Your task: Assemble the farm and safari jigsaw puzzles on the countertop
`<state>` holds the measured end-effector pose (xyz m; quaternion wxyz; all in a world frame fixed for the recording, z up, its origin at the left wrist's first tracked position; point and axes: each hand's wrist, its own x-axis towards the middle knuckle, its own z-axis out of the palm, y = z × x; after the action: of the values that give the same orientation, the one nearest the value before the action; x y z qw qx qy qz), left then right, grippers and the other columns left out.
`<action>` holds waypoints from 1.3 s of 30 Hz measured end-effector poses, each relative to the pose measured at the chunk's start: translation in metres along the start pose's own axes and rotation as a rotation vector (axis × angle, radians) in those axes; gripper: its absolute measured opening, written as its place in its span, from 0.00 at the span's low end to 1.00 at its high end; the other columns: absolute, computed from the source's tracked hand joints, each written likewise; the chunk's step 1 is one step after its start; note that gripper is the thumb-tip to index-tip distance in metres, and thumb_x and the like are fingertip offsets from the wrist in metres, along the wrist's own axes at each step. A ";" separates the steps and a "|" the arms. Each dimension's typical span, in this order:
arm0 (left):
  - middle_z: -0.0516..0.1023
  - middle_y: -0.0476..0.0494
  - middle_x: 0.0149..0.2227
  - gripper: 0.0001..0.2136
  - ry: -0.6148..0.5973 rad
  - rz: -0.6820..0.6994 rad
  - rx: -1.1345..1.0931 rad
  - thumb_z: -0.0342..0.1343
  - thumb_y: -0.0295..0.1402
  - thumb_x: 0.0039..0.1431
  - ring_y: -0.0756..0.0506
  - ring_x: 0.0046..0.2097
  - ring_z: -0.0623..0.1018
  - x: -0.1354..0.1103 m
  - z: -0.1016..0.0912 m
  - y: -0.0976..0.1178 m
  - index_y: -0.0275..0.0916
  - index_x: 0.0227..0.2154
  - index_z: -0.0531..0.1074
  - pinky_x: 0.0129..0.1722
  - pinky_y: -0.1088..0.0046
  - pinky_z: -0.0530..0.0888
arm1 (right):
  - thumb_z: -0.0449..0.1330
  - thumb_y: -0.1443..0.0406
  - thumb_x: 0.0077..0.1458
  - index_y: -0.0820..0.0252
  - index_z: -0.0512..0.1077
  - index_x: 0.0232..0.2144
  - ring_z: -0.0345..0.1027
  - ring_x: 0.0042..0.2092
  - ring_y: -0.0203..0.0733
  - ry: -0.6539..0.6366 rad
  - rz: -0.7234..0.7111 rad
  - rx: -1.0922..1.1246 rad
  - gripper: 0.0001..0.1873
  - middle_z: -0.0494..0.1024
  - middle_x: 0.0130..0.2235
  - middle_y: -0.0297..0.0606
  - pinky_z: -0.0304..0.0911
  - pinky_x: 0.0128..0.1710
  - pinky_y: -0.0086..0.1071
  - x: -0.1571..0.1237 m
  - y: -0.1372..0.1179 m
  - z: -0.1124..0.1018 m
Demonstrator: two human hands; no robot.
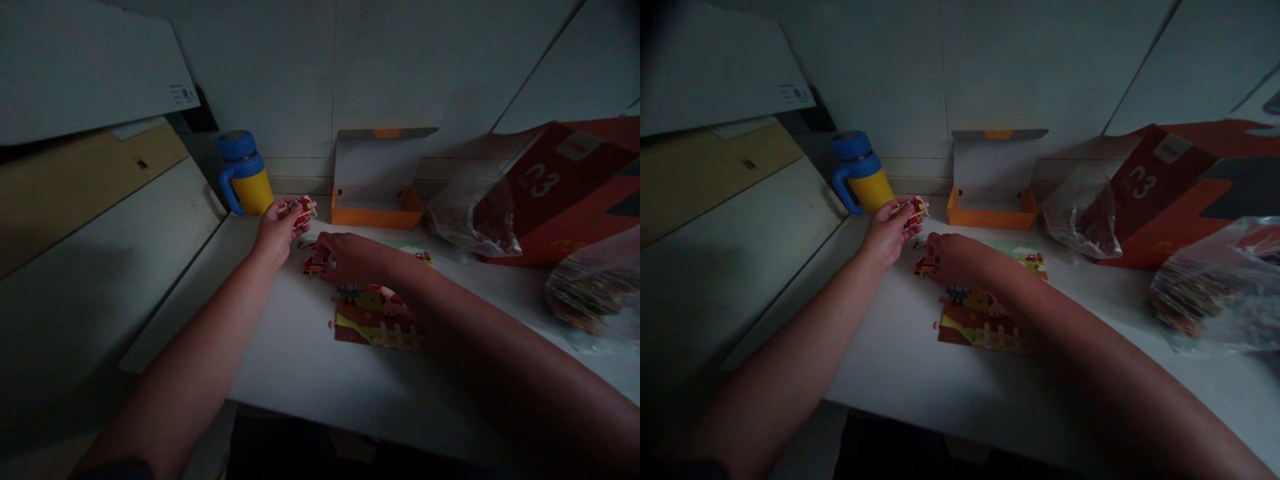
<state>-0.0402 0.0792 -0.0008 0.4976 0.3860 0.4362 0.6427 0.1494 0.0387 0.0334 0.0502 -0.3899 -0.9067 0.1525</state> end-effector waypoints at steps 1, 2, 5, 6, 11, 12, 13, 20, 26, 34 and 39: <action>0.83 0.38 0.47 0.11 0.000 0.002 -0.008 0.67 0.32 0.61 0.44 0.41 0.83 0.000 -0.001 0.001 0.40 0.43 0.72 0.35 0.70 0.80 | 0.69 0.61 0.51 0.60 0.70 0.50 0.74 0.43 0.48 0.041 -0.006 0.030 0.24 0.82 0.48 0.48 0.60 0.37 0.32 0.003 0.002 0.004; 0.84 0.38 0.47 0.12 -0.004 0.004 -0.017 0.67 0.33 0.61 0.44 0.41 0.83 0.001 -0.001 0.001 0.40 0.43 0.72 0.35 0.70 0.80 | 0.68 0.61 0.52 0.60 0.70 0.48 0.74 0.43 0.47 0.088 -0.008 0.063 0.23 0.82 0.47 0.46 0.60 0.38 0.32 0.006 0.004 0.009; 0.84 0.37 0.47 0.14 -0.029 0.003 -0.038 0.69 0.35 0.59 0.44 0.42 0.83 0.001 -0.002 0.001 0.40 0.43 0.71 0.35 0.70 0.79 | 0.69 0.64 0.51 0.59 0.70 0.46 0.73 0.42 0.45 0.221 -0.020 0.175 0.20 0.81 0.45 0.43 0.61 0.39 0.31 0.014 0.008 0.026; 0.84 0.38 0.47 0.15 -0.030 0.001 -0.042 0.70 0.35 0.58 0.44 0.42 0.83 0.001 -0.002 0.000 0.40 0.43 0.71 0.36 0.71 0.79 | 0.69 0.65 0.51 0.59 0.70 0.45 0.73 0.42 0.45 0.252 -0.026 0.210 0.19 0.81 0.44 0.43 0.61 0.39 0.31 0.016 0.010 0.032; 0.84 0.38 0.46 0.15 -0.013 -0.004 -0.051 0.70 0.35 0.58 0.45 0.42 0.83 0.002 -0.003 0.000 0.40 0.43 0.71 0.36 0.71 0.79 | 0.69 0.65 0.51 0.58 0.70 0.44 0.73 0.42 0.45 0.318 -0.053 0.284 0.19 0.81 0.43 0.41 0.62 0.42 0.32 0.020 0.015 0.047; 0.84 0.38 0.46 0.15 -0.015 -0.004 -0.053 0.70 0.35 0.58 0.45 0.42 0.83 0.002 -0.003 0.000 0.40 0.43 0.71 0.36 0.71 0.79 | 0.69 0.65 0.51 0.58 0.70 0.45 0.73 0.42 0.44 0.321 -0.057 0.284 0.19 0.81 0.43 0.41 0.62 0.42 0.32 0.020 0.015 0.047; 0.84 0.38 0.47 0.14 -0.018 -0.005 -0.056 0.70 0.34 0.58 0.45 0.41 0.83 0.002 -0.003 0.000 0.40 0.43 0.71 0.35 0.70 0.79 | 0.69 0.65 0.51 0.58 0.71 0.45 0.73 0.42 0.44 0.319 -0.062 0.281 0.19 0.81 0.43 0.41 0.62 0.41 0.32 0.020 0.015 0.046; 0.84 0.36 0.47 0.10 -0.049 -0.006 -0.068 0.65 0.30 0.62 0.45 0.40 0.84 -0.002 -0.001 0.002 0.39 0.43 0.70 0.34 0.70 0.79 | 0.69 0.66 0.52 0.62 0.75 0.46 0.72 0.43 0.47 0.269 -0.066 0.202 0.18 0.81 0.44 0.45 0.64 0.44 0.35 0.020 0.015 0.039; 0.85 0.37 0.45 0.10 -0.050 -0.016 -0.078 0.65 0.30 0.62 0.44 0.39 0.84 -0.001 -0.001 0.001 0.39 0.43 0.70 0.34 0.70 0.79 | 0.65 0.64 0.59 0.57 0.79 0.53 0.71 0.50 0.50 0.245 -0.210 0.108 0.19 0.79 0.48 0.46 0.63 0.54 0.40 0.021 0.020 0.044; 0.85 0.37 0.45 0.14 -0.050 -0.022 -0.044 0.68 0.34 0.60 0.45 0.39 0.84 0.000 -0.001 -0.002 0.39 0.43 0.70 0.35 0.70 0.79 | 0.61 0.63 0.63 0.52 0.77 0.59 0.69 0.50 0.51 0.207 -0.180 -0.008 0.23 0.75 0.51 0.48 0.62 0.53 0.42 0.018 0.017 0.045; 0.85 0.36 0.45 0.12 -0.058 -0.023 -0.013 0.66 0.32 0.61 0.45 0.38 0.84 0.000 -0.002 -0.002 0.39 0.44 0.70 0.34 0.70 0.80 | 0.63 0.64 0.60 0.55 0.79 0.56 0.71 0.50 0.51 0.222 -0.183 0.042 0.21 0.77 0.50 0.48 0.63 0.53 0.40 0.019 0.017 0.041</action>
<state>-0.0414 0.0796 -0.0034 0.5200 0.3962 0.4219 0.6282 0.1400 0.0536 -0.0111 0.1720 -0.3187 -0.9241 0.1222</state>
